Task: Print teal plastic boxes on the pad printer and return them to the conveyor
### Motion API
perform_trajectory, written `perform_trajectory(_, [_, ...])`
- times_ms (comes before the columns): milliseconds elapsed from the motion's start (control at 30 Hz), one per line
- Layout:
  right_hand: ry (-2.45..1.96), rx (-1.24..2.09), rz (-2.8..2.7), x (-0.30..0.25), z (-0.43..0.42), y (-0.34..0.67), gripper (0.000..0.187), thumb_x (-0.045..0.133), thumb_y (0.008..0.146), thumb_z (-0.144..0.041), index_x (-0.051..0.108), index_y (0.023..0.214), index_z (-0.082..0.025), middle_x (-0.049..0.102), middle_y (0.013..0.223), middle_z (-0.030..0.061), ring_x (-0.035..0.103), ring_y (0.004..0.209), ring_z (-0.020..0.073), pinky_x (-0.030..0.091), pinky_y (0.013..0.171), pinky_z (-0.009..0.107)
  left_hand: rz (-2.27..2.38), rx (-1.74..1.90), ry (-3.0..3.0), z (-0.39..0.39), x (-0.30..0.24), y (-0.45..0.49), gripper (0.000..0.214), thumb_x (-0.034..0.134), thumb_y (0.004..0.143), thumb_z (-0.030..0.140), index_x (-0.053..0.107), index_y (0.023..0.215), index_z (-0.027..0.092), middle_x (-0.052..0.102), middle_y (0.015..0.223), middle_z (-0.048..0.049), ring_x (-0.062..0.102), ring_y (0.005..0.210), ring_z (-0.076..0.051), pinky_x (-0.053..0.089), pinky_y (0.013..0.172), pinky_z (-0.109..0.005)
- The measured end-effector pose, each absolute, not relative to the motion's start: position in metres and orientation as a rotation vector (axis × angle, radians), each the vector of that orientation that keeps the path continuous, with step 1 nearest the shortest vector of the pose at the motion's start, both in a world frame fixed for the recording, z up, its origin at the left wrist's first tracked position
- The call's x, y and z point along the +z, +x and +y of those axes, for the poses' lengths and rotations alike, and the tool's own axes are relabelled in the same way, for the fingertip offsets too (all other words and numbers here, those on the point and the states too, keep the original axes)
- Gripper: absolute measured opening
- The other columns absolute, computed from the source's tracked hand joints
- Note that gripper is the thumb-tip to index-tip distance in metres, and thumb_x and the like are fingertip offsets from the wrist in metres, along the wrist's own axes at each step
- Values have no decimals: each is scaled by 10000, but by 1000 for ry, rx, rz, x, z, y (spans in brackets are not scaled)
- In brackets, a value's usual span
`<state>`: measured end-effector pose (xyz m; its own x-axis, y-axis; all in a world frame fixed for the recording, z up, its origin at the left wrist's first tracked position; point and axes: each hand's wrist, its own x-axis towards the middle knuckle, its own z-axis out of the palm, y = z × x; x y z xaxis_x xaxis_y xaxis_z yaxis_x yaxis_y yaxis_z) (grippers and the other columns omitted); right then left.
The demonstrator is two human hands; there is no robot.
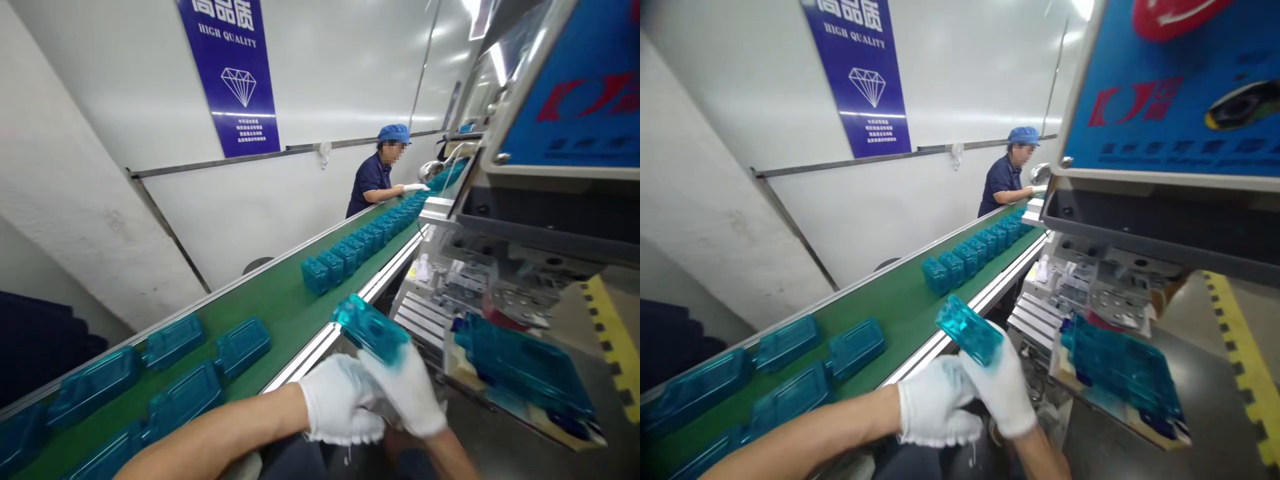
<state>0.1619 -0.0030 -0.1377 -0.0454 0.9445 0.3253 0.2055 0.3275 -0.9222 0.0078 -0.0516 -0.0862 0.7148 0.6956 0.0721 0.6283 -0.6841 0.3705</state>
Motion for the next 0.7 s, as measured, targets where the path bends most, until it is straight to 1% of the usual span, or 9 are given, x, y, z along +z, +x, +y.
perform_trajectory(67, [-1147,904,-1603,-139,25,112,347,778,791,-253,658,1109,-181,759,1050,61,734,921,213,619,875,386,1396,234,2535,-53,-86,-46,526,712,886,464,628,1364,260,617,1472,-81,560,1361,-301,420,1209,-453])
perform_trajectory(133, [-1229,900,-1653,-139,57,64,330,751,724,-198,650,1038,-194,775,971,62,749,877,230,619,861,383,1804,79,2418,-58,-90,-92,680,733,851,459,564,1447,179,501,1567,-187,449,1456,-406,325,1245,-604])
perform_trajectory(200, [-1302,861,-1651,-140,83,28,317,730,722,-193,650,1028,-179,774,950,97,757,896,273,613,865,418,2054,-84,2274,-63,-99,-131,794,745,831,463,501,1519,152,384,1641,-225,324,1532,-453,249,1264,-660])
perform_trajectory(333, [-1378,808,-1685,-150,97,2,373,663,822,-248,646,1164,-101,758,1060,196,747,1032,357,584,929,484,2217,-224,2066,-67,-114,-185,843,712,851,429,420,1589,143,309,1680,-219,272,1565,-432,246,1284,-613])
perform_trajectory(400, [-1377,791,-1696,-157,89,9,459,643,844,-241,610,1268,-70,723,1201,247,697,1172,394,534,1028,534,2210,-188,2090,-63,-115,-200,746,662,897,424,469,1558,137,356,1662,-209,325,1550,-404,274,1288,-562])
perform_trajectory(467, [-1362,781,-1687,-161,76,27,512,637,846,-219,576,1333,-76,666,1336,271,616,1310,412,457,1126,577,2190,-90,2125,-58,-112,-208,609,575,960,436,541,1498,152,470,1600,-186,433,1500,-361,342,1267,-497])
perform_trajectory(533, [-1323,813,-1675,-161,57,58,475,617,856,-214,590,1322,-123,683,1340,232,631,1307,376,479,1130,550,2184,-27,2107,-54,-107,-209,568,540,970,447,559,1474,188,556,1537,-156,518,1442,-329,427,1213,-449])
perform_trajectory(633, [-1251,906,-1639,-152,16,129,294,589,909,-297,667,1181,-219,794,1116,101,766,1055,286,626,953,427,2189,-89,2096,-49,-101,-206,722,658,817,410,513,1498,219,541,1557,-133,507,1448,-348,463,1179,-456])
perform_trajectory(700, [-1282,830,-1539,-140,-21,189,256,580,959,-406,691,1126,-247,806,1052,67,782,979,272,648,899,411,2190,-159,2060,-43,-97,-206,746,638,770,380,511,1486,215,616,1478,-137,606,1346,-363,513,1113,-471])
